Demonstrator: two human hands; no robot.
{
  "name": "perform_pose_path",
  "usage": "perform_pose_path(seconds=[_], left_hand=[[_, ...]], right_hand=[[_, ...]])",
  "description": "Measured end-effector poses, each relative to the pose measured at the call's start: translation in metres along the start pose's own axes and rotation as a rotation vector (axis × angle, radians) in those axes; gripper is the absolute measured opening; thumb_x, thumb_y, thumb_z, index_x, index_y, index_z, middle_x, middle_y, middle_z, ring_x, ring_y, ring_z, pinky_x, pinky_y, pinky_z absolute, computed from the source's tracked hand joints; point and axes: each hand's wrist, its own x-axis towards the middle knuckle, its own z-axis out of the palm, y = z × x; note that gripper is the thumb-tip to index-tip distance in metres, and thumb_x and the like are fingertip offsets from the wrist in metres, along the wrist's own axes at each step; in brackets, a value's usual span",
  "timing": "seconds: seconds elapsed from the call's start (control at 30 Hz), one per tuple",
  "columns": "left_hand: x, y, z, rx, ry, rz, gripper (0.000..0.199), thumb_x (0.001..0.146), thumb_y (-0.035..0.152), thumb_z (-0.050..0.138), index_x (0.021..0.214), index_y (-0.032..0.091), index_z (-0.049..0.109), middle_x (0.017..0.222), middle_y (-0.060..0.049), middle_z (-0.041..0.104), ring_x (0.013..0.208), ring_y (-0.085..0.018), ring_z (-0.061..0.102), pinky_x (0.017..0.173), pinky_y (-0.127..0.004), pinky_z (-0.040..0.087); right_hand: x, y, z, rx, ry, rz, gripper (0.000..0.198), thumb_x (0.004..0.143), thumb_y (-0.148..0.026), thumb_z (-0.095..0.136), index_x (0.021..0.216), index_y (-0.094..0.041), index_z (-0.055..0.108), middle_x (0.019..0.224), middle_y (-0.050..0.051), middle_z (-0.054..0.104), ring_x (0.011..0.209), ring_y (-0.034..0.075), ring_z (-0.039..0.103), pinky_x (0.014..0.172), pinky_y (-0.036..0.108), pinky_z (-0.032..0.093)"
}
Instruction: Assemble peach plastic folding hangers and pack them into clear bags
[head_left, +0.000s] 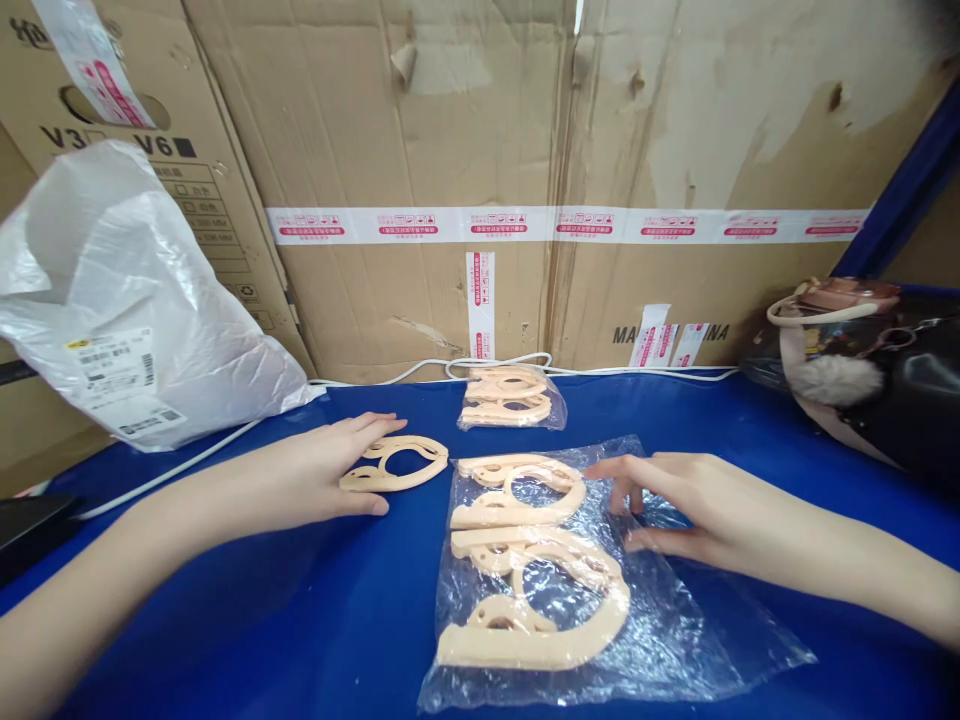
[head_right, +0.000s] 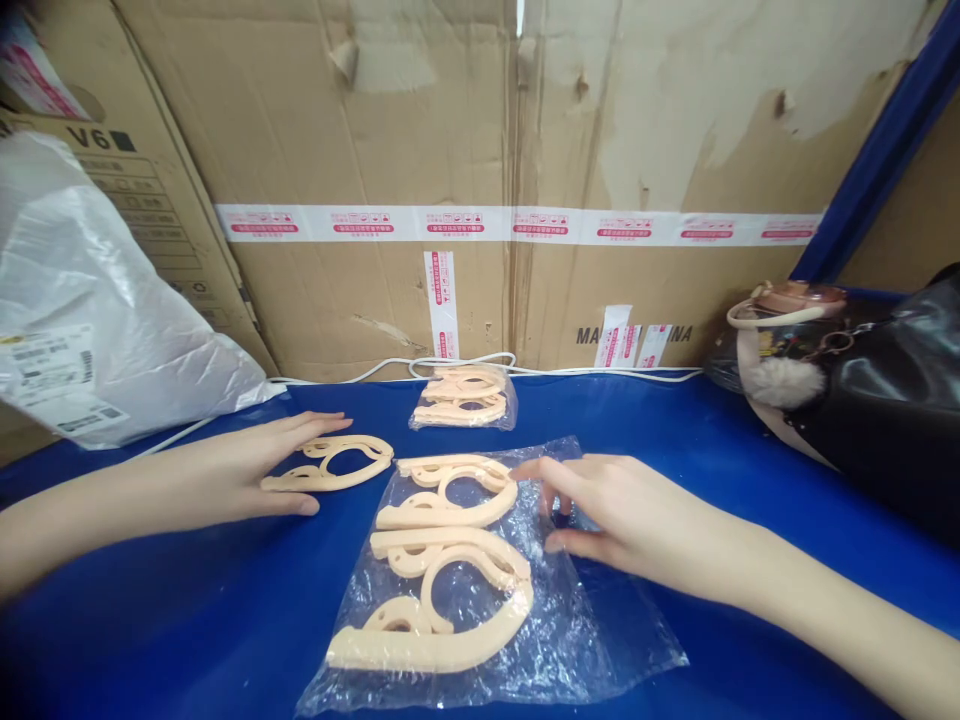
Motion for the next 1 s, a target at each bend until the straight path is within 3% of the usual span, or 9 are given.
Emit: perform_pose_path(seconds=[0.13,0.27,0.37,0.47,0.57,0.7,0.9,1.0], left_hand=[[0.007,-0.009,-0.006,-0.079,-0.094,-0.094,0.073,0.077,0.056,0.062,0.139,0.022,0.044,0.142,-0.007,0.048,0.128,-0.027,0.048,0.104,-0.035,0.04],[0.011,0.0,-0.009,-0.008,-0.066,-0.122,0.068,0.075,0.061,0.059,0.129,0.019,0.054,0.129,-0.008,0.06,0.113,-0.029,0.058,0.092,-0.036,0.047],[0.013,0.01,-0.01,0.145,0.055,-0.141,0.068,0.078,0.061,0.054,0.127,0.014,0.054,0.125,-0.013,0.06,0.107,-0.033,0.06,0.089,-0.042,0.048],[0.014,0.022,-0.01,0.274,0.252,-0.134,0.064,0.082,0.06,0.049,0.125,0.012,0.053,0.118,-0.015,0.061,0.098,-0.035,0.062,0.083,-0.047,0.048],[0.011,0.039,-0.008,0.296,0.47,-0.015,0.055,0.086,0.055,0.047,0.123,0.015,0.05,0.115,-0.013,0.06,0.096,-0.031,0.061,0.08,-0.043,0.048],[0.001,0.071,0.002,0.311,0.684,0.28,0.049,0.087,0.042,0.053,0.127,0.015,0.044,0.121,-0.015,0.057,0.108,-0.03,0.054,0.09,-0.042,0.042],[-0.015,0.112,0.019,0.295,0.783,0.507,0.054,0.087,0.044,0.057,0.129,0.011,0.047,0.12,-0.013,0.063,0.107,-0.028,0.056,0.09,-0.041,0.037],[-0.017,0.119,0.023,0.298,0.764,0.543,0.052,0.091,0.047,0.054,0.131,0.014,0.047,0.122,-0.01,0.063,0.109,-0.025,0.056,0.091,-0.039,0.036]], right_hand=[[0.003,0.015,-0.001,-0.03,0.026,0.065,0.036,0.091,-0.036,0.052,0.126,-0.027,0.047,0.093,-0.001,0.068,0.079,0.018,0.064,0.071,0.031,0.049],[0.005,0.022,-0.004,-0.055,0.024,0.105,0.032,0.093,-0.041,0.049,0.121,-0.027,0.049,0.09,-0.001,0.068,0.079,0.018,0.064,0.072,0.033,0.049],[0.005,0.024,-0.004,-0.086,0.089,0.123,0.031,0.092,-0.042,0.049,0.119,-0.027,0.052,0.089,-0.001,0.069,0.081,0.019,0.064,0.074,0.034,0.048],[0.004,0.024,-0.003,-0.102,0.188,0.12,0.029,0.091,-0.04,0.05,0.116,-0.026,0.055,0.088,0.001,0.068,0.081,0.019,0.064,0.074,0.033,0.048],[0.002,0.017,-0.002,-0.094,0.275,0.084,0.025,0.091,-0.037,0.05,0.112,-0.024,0.057,0.09,0.003,0.067,0.084,0.019,0.063,0.075,0.033,0.048],[-0.002,-0.008,-0.003,0.021,0.3,0.08,0.024,0.091,-0.04,0.051,0.104,-0.023,0.061,0.081,0.003,0.063,0.076,0.019,0.061,0.07,0.032,0.048],[-0.013,-0.039,0.005,0.453,0.249,0.226,0.028,0.089,-0.049,0.052,0.092,-0.024,0.066,0.079,0.001,0.066,0.073,0.019,0.059,0.064,0.027,0.048],[-0.014,-0.038,0.007,0.606,0.132,0.221,0.03,0.089,-0.047,0.053,0.081,-0.021,0.063,0.076,0.001,0.061,0.071,0.016,0.054,0.063,0.024,0.045]])
